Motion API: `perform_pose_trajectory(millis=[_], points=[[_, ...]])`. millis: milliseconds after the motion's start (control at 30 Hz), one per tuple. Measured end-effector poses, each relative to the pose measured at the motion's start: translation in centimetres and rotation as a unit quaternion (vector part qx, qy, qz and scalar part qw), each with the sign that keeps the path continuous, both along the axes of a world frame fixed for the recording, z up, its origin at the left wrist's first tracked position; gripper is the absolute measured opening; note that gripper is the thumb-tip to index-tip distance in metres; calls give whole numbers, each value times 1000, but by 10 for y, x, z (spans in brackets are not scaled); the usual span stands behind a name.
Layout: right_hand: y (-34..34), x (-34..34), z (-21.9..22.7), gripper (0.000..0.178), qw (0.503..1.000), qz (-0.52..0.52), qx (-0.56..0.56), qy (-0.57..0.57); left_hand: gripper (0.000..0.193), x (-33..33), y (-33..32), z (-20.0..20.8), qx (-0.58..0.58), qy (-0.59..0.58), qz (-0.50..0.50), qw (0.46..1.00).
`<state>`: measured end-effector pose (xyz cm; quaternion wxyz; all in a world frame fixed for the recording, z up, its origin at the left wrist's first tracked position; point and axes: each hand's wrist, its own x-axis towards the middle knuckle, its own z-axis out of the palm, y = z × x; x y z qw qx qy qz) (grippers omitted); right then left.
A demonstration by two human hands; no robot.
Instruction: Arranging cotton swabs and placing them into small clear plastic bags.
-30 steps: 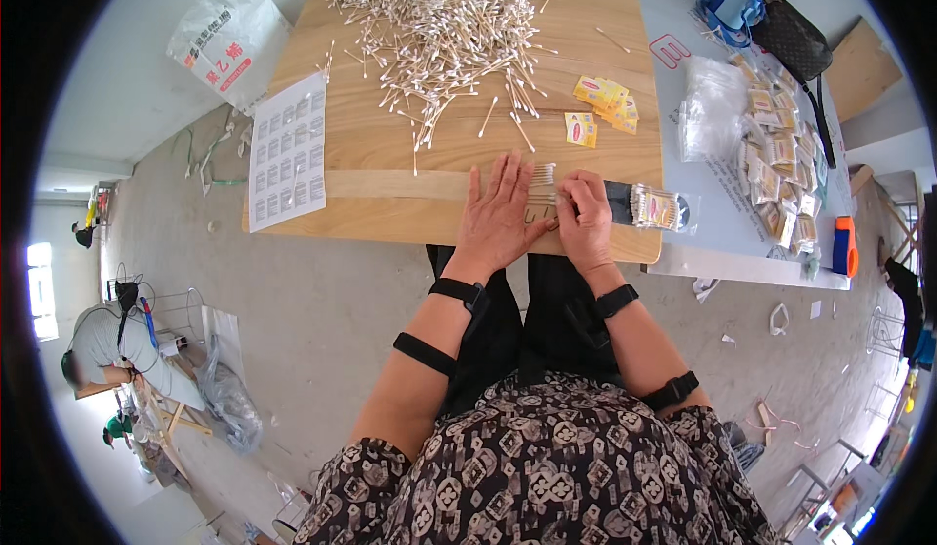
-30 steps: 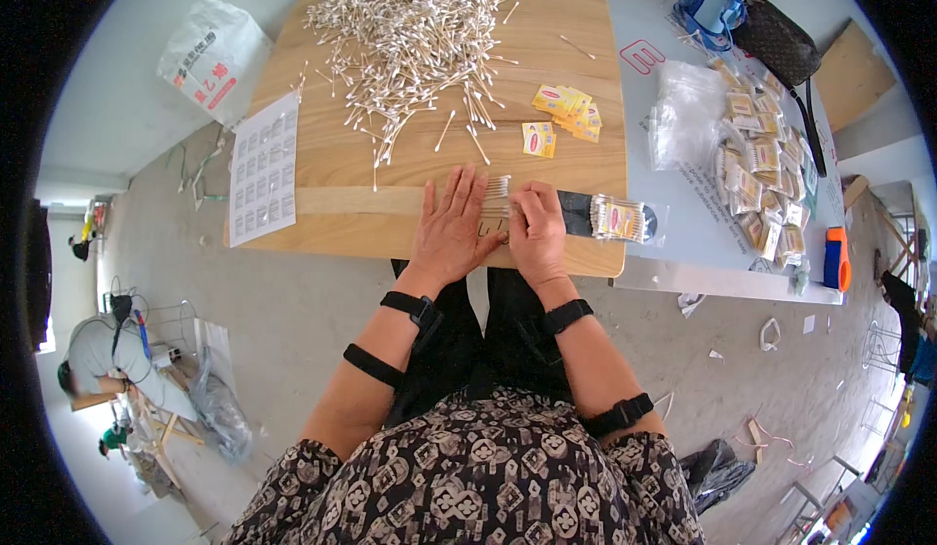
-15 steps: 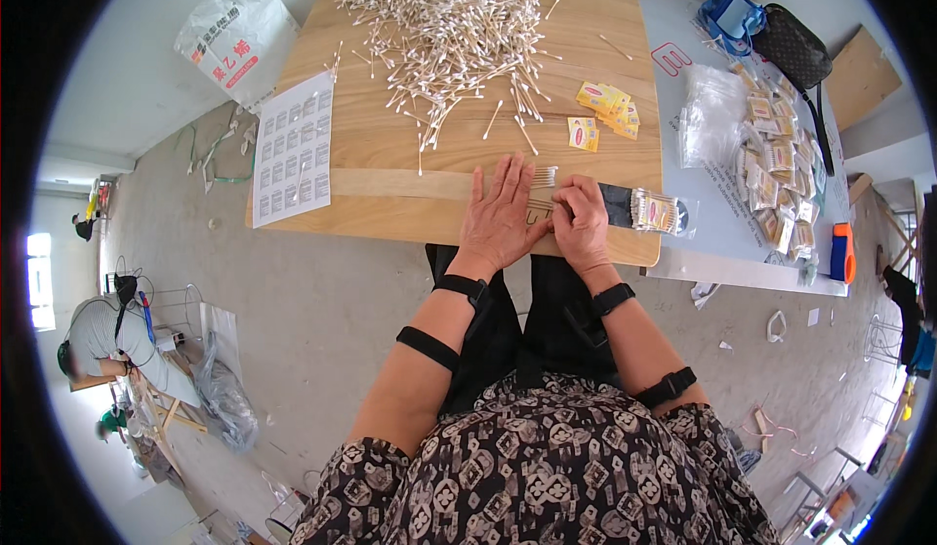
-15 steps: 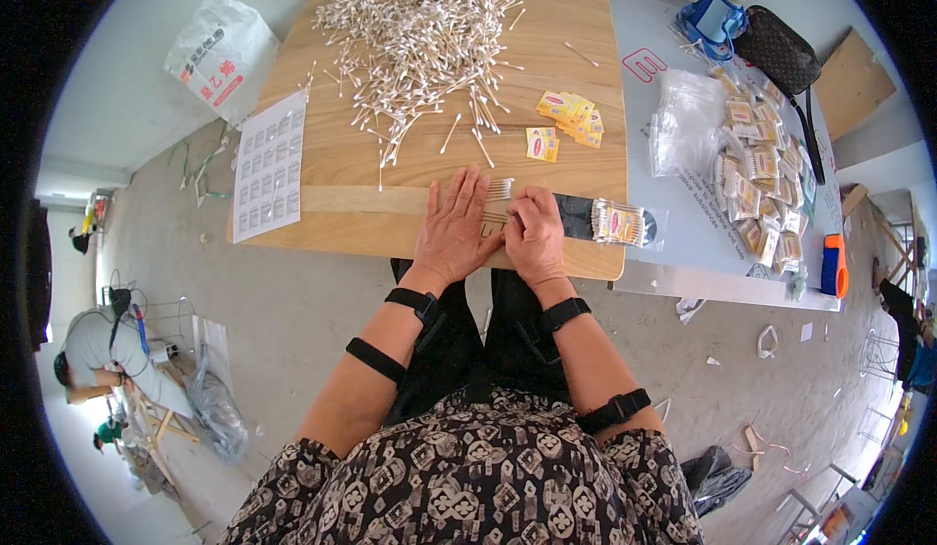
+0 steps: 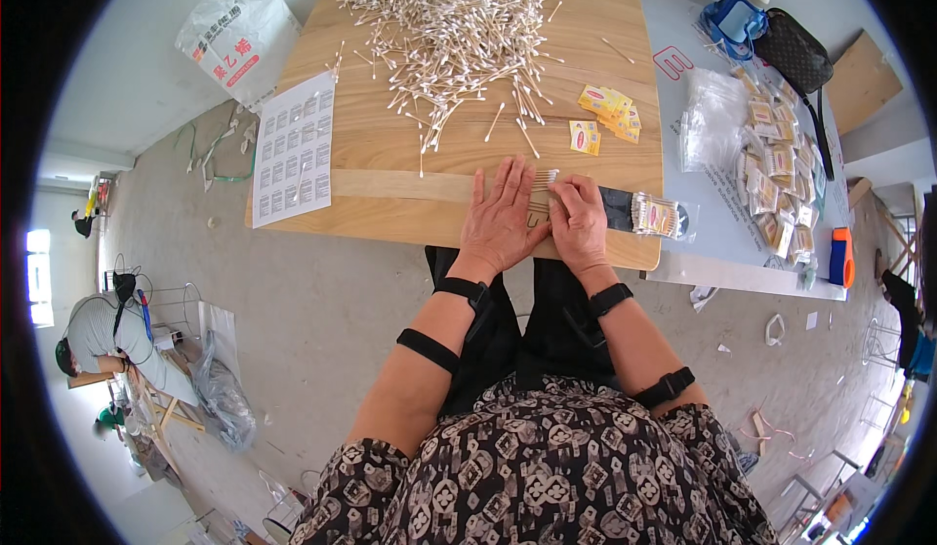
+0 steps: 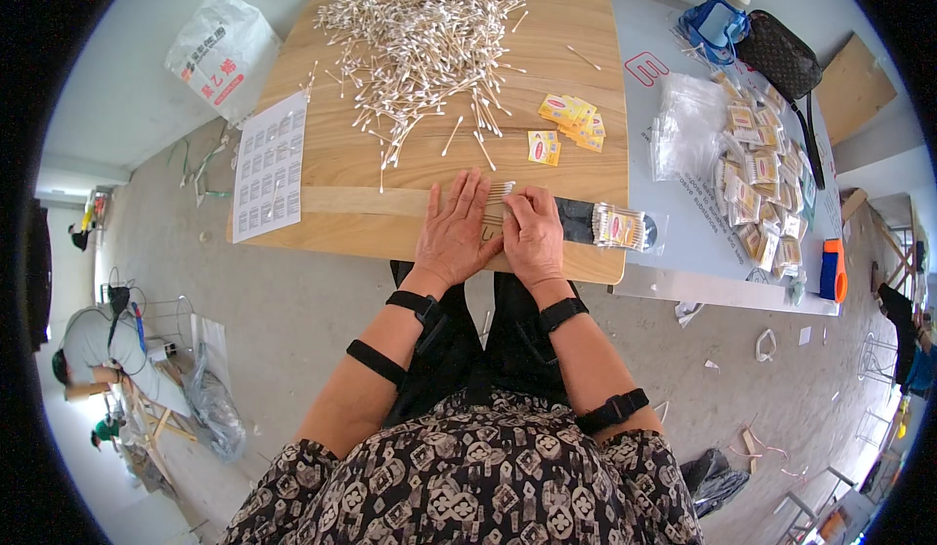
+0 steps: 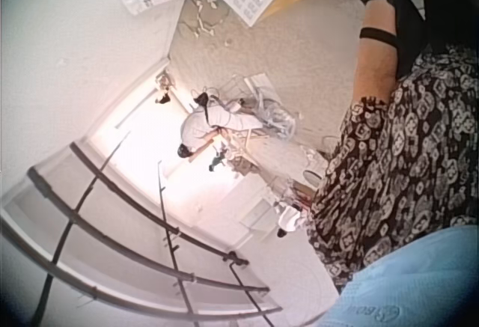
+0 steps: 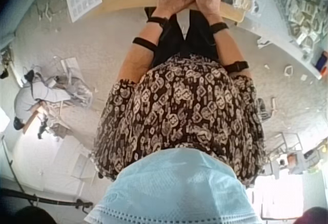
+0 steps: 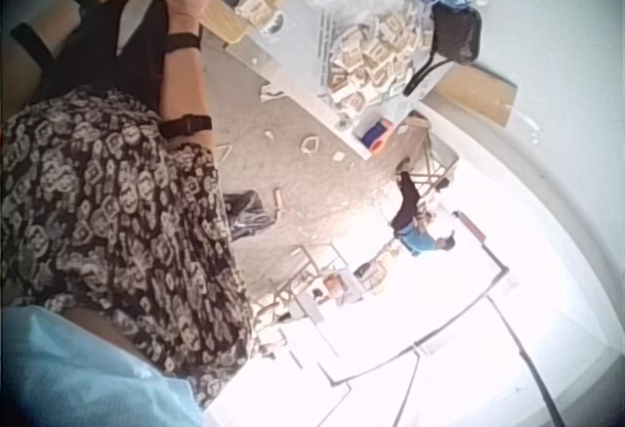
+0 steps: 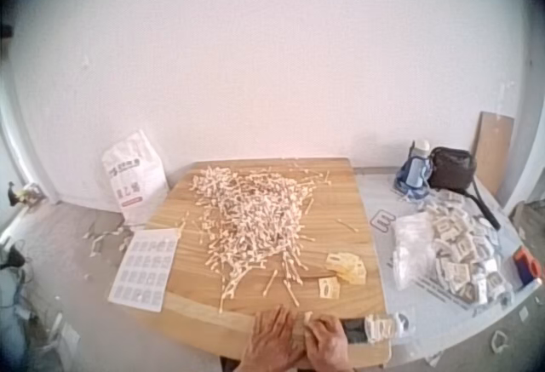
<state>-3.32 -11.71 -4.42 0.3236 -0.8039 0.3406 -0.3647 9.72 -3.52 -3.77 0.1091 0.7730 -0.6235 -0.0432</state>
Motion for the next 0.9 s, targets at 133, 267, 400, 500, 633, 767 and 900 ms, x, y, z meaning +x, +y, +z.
perform_pose_trajectory(millis=[133, 267, 400, 500, 633, 767, 900], points=[[0, 1, 0, 19, 1000, -6, -25, 3, 84, 0, -1, -1, -2, 1, 1, 1000], [-1, 2, -2, 16, 999, -3, -44, 15, 83, 1, 0, -2, -12, -2, -1, 1000], [0, 0, 0, 14, 999, 11, -32, 13, 82, 1, 0, -1, 1, -12, -2, 1000], [0, 0, 0, 19, 1000, 4, -15, 5, 82, 0, 0, 0, -3, -6, 0, 1000], [0, 1, 0, 28, 1000, -3, -23, 8, 81, 0, 0, 1, -3, -3, 3, 1000], [-1, 1, 0, 32, 999, 0, -40, 30, 81, -1, 0, 1, -2, -5, 3, 1000], [0, 3, 0, 33, 998, -3, -37, 41, 82, 0, 1, 0, 0, -1, 3, 1000]])
